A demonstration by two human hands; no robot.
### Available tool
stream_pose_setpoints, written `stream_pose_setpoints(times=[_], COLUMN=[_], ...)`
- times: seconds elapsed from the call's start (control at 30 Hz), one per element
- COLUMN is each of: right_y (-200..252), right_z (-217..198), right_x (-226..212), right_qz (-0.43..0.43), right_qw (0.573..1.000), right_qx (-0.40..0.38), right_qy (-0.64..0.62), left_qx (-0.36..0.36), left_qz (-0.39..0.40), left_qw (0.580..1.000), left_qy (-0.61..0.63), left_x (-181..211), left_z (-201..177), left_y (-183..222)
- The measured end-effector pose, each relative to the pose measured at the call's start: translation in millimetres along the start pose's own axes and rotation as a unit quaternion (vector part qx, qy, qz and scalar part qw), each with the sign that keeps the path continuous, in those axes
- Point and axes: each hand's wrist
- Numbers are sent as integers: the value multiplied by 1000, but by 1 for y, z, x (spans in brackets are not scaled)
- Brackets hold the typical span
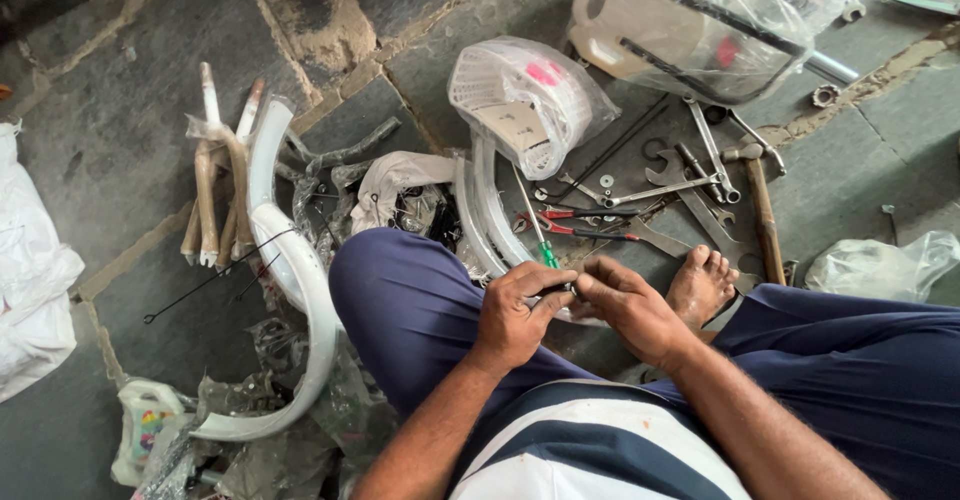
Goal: The person sits on the floor and uses their hands to attach a wire and a metal bracket to a white plastic bicycle fender. They use a screwdriver to tighten a screw and pliers to secure the wire to the bracket.
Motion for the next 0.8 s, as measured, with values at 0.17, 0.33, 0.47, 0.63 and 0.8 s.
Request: stream_pose_setpoints(times=[0.17,0.33,0.47,0.63,0.8], right_y=[-2,-4,-13,-52,-134], right_z=[-2,14,14,-5,-70], right_x=[6,-6,-13,-24,-29], right_qz=[-9,-39,-96,-103,-32], right_qw=[999,998,988,984,900], right_qx=[8,49,101,143,283], right_qy=[51,-20,66,38,330], left_qx=[5,18,21,4,94], left_qz=[-5,-6,-31,-62,-56], left_qw=[1000,1000,999,998,993], left_qy=[0,-23,-21,-14,38], left_x=[1,1,-3,-14,-40], left_z=[-2,-3,-2,-17,-27], left_y=[-3,-11,-26,-65,-93])
Point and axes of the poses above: each hand's wrist, its own y-axis away from the middle knuckle, its own z-axis out of the palm, x = y × z, and after that the axes turned 4 degrees about y, right-handed
